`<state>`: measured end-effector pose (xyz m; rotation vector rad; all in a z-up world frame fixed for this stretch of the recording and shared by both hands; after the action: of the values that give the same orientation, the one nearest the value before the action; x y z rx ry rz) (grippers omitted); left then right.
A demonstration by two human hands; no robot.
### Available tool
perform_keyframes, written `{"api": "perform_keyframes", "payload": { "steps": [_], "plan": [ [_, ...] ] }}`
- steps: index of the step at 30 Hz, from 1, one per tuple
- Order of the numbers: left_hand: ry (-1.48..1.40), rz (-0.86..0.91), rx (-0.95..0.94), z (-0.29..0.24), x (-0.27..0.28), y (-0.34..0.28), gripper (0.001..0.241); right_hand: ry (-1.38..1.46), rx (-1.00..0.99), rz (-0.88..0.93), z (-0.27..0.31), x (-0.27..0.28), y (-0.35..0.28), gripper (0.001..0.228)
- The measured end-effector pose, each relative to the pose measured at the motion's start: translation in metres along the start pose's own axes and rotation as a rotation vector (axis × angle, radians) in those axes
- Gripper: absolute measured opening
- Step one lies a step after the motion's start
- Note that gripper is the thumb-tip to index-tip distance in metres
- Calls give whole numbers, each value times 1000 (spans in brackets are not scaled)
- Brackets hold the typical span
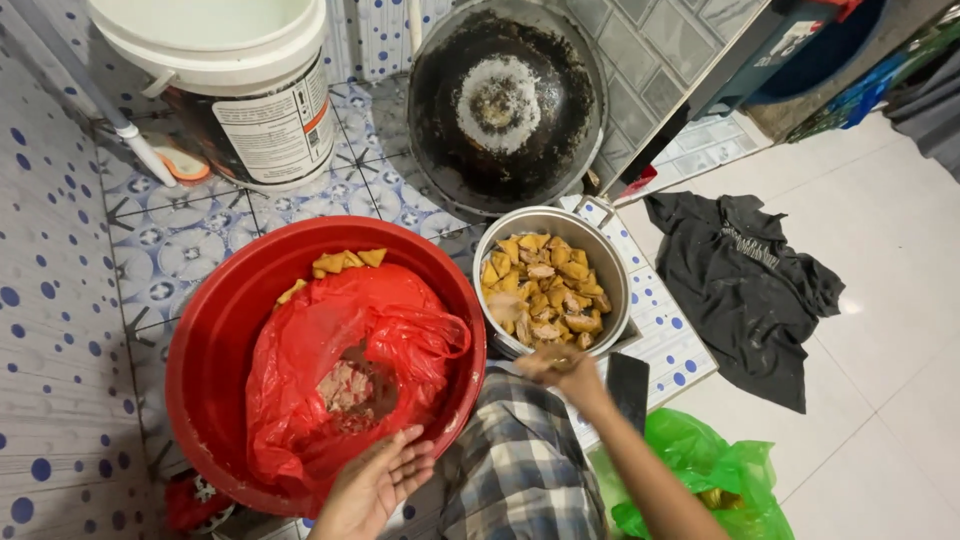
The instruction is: Filling small pieces of dough with a meat mixture using a wooden spoon and placing them into a pot.
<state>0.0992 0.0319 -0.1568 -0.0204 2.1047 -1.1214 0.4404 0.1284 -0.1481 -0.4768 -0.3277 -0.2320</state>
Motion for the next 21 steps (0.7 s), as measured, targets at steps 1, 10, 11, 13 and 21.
{"api": "perform_keyframes", "payload": {
  "steps": [1,10,11,13,21],
  "plan": [
    [-1,-3,0,0,2,2,46,0,-1,3,11,12,3,40],
    [1,-58,32,-5,2,0,46,-262,59,-484,-8,128,87,39],
    [-5,-67,38,-6,1,0,46,-186,9,-515,-20,134,90,48],
    [-13,-79,43,-12,-5,-6,47,-112,-41,-543,-26,132,84,57],
    [207,-134,-127,-71,-9,8,50,593,62,-14,-49,-23,5,32]
  ]
}}
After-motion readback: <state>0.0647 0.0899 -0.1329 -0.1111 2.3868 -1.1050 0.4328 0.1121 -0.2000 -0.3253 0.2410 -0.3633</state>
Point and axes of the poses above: each hand's wrist, its own y-axis towards the middle knuckle, its own x-axis out of the back of the hand, z = x × y, the point moved 10 cm from there along y, towards the middle knuckle, and after that the axes turned 3 degrees about -x, right-handed, at the moved point
